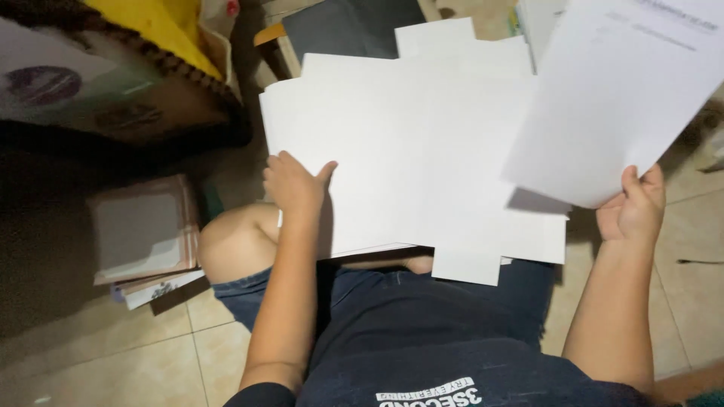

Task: Smoothing and stacking large white sheets of paper on the floor to ensure they are flat and aligned.

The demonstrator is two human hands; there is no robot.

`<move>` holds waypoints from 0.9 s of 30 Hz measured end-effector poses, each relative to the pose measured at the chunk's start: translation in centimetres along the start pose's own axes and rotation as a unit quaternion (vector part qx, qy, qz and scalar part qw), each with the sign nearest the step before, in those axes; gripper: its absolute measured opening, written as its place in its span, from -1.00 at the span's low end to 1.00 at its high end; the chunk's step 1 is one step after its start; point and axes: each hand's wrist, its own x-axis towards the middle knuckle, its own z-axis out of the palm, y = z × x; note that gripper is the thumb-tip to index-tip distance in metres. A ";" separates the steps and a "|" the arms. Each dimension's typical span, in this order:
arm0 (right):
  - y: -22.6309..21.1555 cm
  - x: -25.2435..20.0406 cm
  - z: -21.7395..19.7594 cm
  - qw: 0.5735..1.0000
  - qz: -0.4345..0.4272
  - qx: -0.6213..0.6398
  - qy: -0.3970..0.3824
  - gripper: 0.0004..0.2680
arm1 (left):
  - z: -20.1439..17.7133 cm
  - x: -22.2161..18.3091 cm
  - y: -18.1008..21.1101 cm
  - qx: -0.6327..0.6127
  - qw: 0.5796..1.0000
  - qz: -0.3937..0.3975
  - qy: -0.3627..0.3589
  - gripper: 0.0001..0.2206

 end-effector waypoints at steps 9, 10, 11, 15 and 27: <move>0.4 5.8 -7.3 0.994 -0.086 -0.054 0.039 -0.85 | 0.4 2.1 -5.3 -0.335 0.939 -0.031 -0.070 -0.77; 0.0 7.6 -7.7 0.994 -0.086 -0.054 0.040 -0.85 | 1.0 2.1 -7.3 -0.335 0.939 -0.030 -0.070 -0.77; -0.4 9.4 -8.1 0.985 -0.112 -0.107 0.071 -0.77 | 1.6 2.1 -9.2 -0.306 0.952 -0.027 -0.013 -0.81; 1.6 19.6 -14.1 0.939 -0.147 -0.312 -0.013 -0.72 | -3.7 0.3 -11.9 -0.281 0.949 -0.134 -0.045 -0.75; 8.7 35.3 -16.1 0.829 -0.115 -0.545 -0.050 -0.77 | -1.4 -1.5 -9.5 -0.402 0.914 -0.047 -0.025 -0.78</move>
